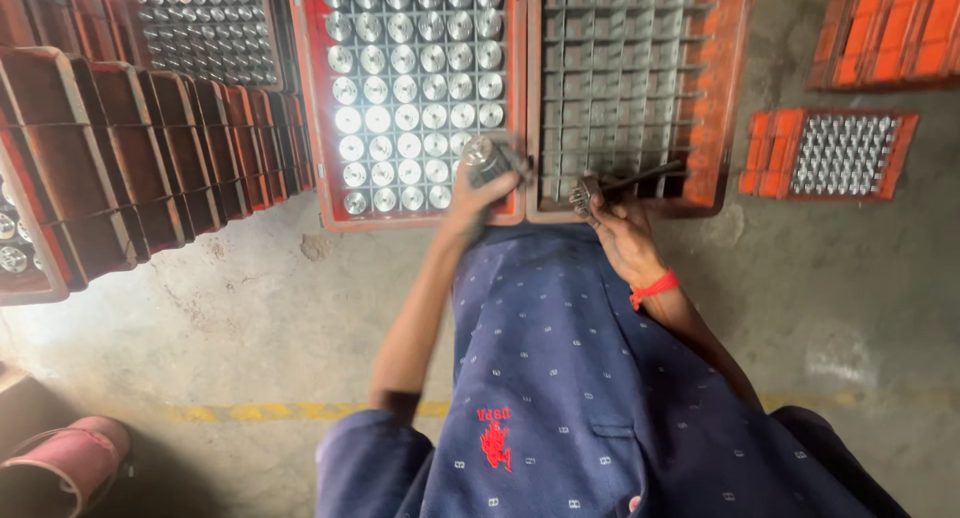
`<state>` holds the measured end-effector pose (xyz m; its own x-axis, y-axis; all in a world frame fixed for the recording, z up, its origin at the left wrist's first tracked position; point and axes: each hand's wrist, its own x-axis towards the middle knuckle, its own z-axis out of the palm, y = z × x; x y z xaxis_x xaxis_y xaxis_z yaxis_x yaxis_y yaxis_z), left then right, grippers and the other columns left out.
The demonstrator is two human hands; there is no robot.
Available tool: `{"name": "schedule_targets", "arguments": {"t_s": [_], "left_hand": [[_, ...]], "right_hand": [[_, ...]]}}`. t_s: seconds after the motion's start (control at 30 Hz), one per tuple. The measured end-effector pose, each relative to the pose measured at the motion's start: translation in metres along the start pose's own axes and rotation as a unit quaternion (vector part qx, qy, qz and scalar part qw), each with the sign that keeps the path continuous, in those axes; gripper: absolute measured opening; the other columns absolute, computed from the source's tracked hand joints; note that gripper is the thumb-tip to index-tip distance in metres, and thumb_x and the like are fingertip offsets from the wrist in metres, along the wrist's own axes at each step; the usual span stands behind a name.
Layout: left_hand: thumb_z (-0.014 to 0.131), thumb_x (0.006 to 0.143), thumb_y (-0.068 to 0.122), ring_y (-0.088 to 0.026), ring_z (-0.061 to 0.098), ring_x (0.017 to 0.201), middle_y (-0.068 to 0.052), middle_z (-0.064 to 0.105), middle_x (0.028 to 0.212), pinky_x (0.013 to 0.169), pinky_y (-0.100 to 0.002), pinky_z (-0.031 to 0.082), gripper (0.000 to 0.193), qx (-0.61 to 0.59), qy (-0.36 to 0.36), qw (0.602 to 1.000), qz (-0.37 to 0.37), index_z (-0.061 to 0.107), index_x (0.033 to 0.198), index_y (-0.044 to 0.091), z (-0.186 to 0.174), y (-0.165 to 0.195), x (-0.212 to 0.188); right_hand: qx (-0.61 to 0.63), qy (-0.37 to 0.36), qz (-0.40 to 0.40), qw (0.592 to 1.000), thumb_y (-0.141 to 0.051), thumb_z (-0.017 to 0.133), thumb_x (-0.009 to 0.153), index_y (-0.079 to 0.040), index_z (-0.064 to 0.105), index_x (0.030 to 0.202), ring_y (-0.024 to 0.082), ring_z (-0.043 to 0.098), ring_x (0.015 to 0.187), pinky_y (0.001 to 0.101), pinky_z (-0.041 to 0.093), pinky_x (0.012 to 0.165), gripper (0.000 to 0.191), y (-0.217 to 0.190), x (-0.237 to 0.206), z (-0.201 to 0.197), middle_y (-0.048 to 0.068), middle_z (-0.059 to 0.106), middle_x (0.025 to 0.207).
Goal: The person uses a metal rod to pick up small cylindrical metal parts from a red crate and places them into an adjacent empty crate. They repeat this process, then move the filled crate to a metal cart and retrieve another crate to continue transferring parts.
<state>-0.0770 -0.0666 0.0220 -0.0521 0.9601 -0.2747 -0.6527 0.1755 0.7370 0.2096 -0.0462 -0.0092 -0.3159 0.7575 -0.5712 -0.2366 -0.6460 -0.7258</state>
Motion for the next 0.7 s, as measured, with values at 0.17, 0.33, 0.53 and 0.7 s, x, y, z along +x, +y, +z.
{"name": "schedule_targets", "arguments": {"t_s": [0.17,0.33,0.53,0.7], "left_hand": [[0.080,0.076,0.021,-0.026,0.073,0.076,-0.010,0.073,0.081,0.072,-0.040,0.057,0.031,0.363,0.157,0.914,0.089,0.069,0.102,0.008,0.045,-0.068,0.010],[0.079,0.078,0.020,-0.041,0.069,0.081,-0.017,0.072,0.083,0.069,-0.050,0.051,0.025,0.494,0.157,0.855,0.015,0.064,0.096,0.010,0.105,-0.095,-0.006],[0.081,0.075,0.023,-0.042,0.069,0.084,-0.016,0.073,0.085,0.070,-0.051,0.052,0.030,0.495,0.197,0.846,0.019,0.063,0.096,0.011,0.171,-0.117,0.012],[0.083,0.072,0.027,-0.041,0.069,0.083,-0.016,0.074,0.085,0.069,-0.052,0.051,0.033,0.529,0.176,0.830,-0.012,0.065,0.096,0.011,0.187,-0.134,0.013]], "right_hand": [[-0.098,-0.040,-0.052,0.993,-0.005,0.071,0.105,0.002,0.056,0.145,0.009,0.057,0.104,0.0260,0.047,0.096,0.044,-0.032,0.013,-0.013,0.002,0.063,0.119],[-0.166,-0.145,-0.080,0.972,-0.010,0.076,0.099,0.004,0.054,0.148,0.010,0.057,0.110,0.0237,0.046,0.095,0.056,-0.094,0.007,-0.014,0.007,0.064,0.133],[-0.215,-0.228,-0.103,0.944,-0.012,0.078,0.095,0.008,0.050,0.147,0.017,0.062,0.125,0.0297,0.051,0.109,0.062,-0.145,0.006,-0.035,0.012,0.063,0.137],[-0.224,-0.266,-0.035,0.937,-0.013,0.081,0.089,0.005,0.051,0.144,0.019,0.065,0.120,0.0370,0.058,0.101,0.066,-0.155,0.017,-0.071,0.015,0.065,0.130]]}}
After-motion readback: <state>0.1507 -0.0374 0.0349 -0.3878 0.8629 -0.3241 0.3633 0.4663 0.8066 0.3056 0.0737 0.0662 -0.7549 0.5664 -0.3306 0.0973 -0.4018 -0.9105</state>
